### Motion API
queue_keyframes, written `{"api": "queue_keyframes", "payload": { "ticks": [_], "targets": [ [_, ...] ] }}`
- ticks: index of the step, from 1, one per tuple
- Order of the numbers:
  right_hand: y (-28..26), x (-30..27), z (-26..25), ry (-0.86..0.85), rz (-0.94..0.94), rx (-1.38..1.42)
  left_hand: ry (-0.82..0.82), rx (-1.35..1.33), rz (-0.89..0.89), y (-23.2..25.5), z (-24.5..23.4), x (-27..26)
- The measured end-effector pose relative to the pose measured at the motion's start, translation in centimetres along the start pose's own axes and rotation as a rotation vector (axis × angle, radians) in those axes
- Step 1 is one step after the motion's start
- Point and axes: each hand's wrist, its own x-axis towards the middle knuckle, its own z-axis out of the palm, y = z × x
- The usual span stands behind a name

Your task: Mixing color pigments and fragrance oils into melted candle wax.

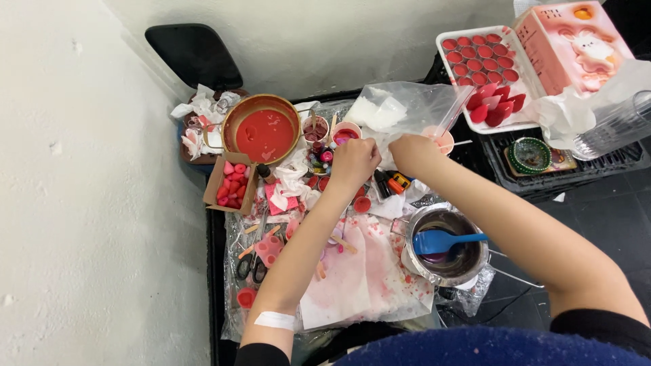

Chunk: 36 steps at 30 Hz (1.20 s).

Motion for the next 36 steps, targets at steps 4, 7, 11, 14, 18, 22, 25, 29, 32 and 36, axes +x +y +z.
{"api": "queue_keyframes", "payload": {
  "ticks": [4,7,11,14,18,22,25,29,32,36],
  "targets": [
    [-6.1,-6.9,-11.2,0.002,0.101,-0.191,0.009,0.019,0.031,1.3,-1.5,-0.4],
    [-7.7,-10.8,-15.4,0.005,0.118,-0.171,-0.079,-0.135,0.007,3.6,-4.7,-1.1],
    [-7.3,-14.1,-15.0,0.179,0.097,0.230,-0.010,-0.240,0.209,5.7,-8.3,-3.5],
    [-7.4,-15.8,-12.7,0.241,0.029,0.527,-0.035,-0.289,0.329,7.3,-10.9,-6.3],
    [-12.1,-18.2,-13.3,0.181,0.050,0.821,-0.058,-0.301,0.345,8.0,-12.7,-11.2],
    [-17.0,-20.7,-12.2,0.073,0.039,1.074,0.004,-0.221,0.250,7.6,-14.4,-16.5],
    [-19.4,-21.8,-8.1,0.050,0.177,1.074,-0.005,-0.195,0.157,7.4,-15.7,-20.9],
    [-20.9,-22.0,-0.7,0.143,0.043,1.167,-0.128,-0.156,-0.113,6.7,-13.6,-26.2],
    [-21.1,-22.4,3.7,0.127,0.011,1.021,-0.170,-0.079,-0.216,6.8,-10.7,-29.3],
    [-21.2,-23.3,5.2,0.071,0.012,0.959,-0.217,-0.024,-0.323,7.7,-8.1,-30.8]
  ]
}}
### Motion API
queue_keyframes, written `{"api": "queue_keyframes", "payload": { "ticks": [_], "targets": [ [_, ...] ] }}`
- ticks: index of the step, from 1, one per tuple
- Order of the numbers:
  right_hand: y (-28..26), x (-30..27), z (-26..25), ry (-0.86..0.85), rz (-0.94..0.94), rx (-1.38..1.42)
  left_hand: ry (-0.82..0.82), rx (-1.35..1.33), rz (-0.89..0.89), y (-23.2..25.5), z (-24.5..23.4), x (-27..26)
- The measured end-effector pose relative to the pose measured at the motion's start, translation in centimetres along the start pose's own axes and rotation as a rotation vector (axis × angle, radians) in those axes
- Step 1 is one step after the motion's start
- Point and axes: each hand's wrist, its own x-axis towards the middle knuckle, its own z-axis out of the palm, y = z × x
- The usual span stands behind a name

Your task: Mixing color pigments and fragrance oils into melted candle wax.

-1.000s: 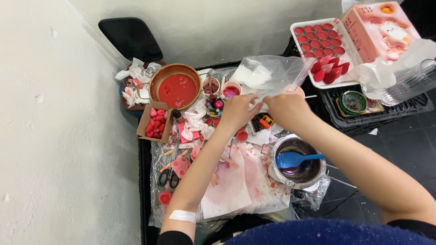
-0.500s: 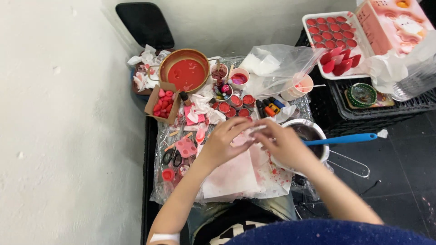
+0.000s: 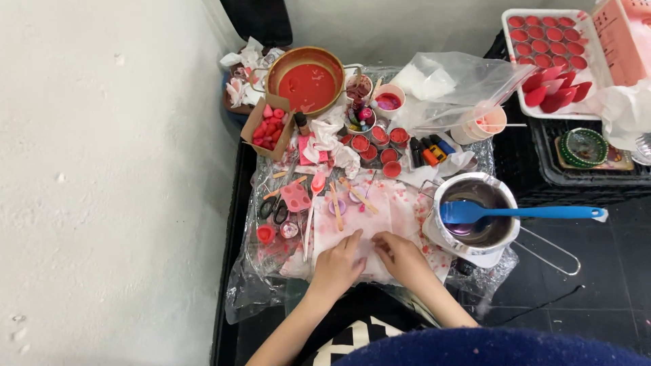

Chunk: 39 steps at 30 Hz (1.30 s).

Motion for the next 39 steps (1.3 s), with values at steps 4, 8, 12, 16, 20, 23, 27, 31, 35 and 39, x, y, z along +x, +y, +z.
{"api": "queue_keyframes", "payload": {
  "ticks": [4,8,12,16,20,23,27,31,35,39],
  "targets": [
    [-1.5,-0.5,-0.6,0.009,0.074,0.066,0.023,0.011,-0.009,-0.8,1.4,0.5],
    [-1.6,-1.0,-0.5,0.086,-0.098,-0.084,-0.004,0.007,-0.034,-0.7,1.0,0.9],
    [-1.2,-0.8,-0.3,0.044,0.054,-0.039,-0.007,-0.088,-0.024,-0.3,0.4,1.6],
    [-1.4,-1.3,-0.4,0.086,-0.008,-0.021,-0.056,-0.085,-0.051,-0.3,0.1,1.1],
    [-4.1,-1.8,-2.2,0.093,0.128,0.072,0.007,-0.057,0.056,1.2,-2.6,2.1],
    [-6.1,-3.2,-5.3,0.140,0.149,0.173,0.038,-0.035,0.107,3.2,-5.3,4.1],
    [-4.6,-6.3,-11.5,0.496,0.152,-0.011,0.092,-0.107,0.219,5.1,-5.7,7.5],
    [0.1,-9.2,-15.3,0.938,0.240,0.024,0.177,0.051,0.334,8.9,-3.4,10.7],
    [1.0,-9.2,-17.5,1.136,0.197,-0.177,0.135,0.098,0.469,11.6,-1.5,12.7],
    [5.1,-8.2,-19.5,0.840,0.544,-0.483,-0.016,0.151,0.490,12.2,0.1,14.1]
  ]
}}
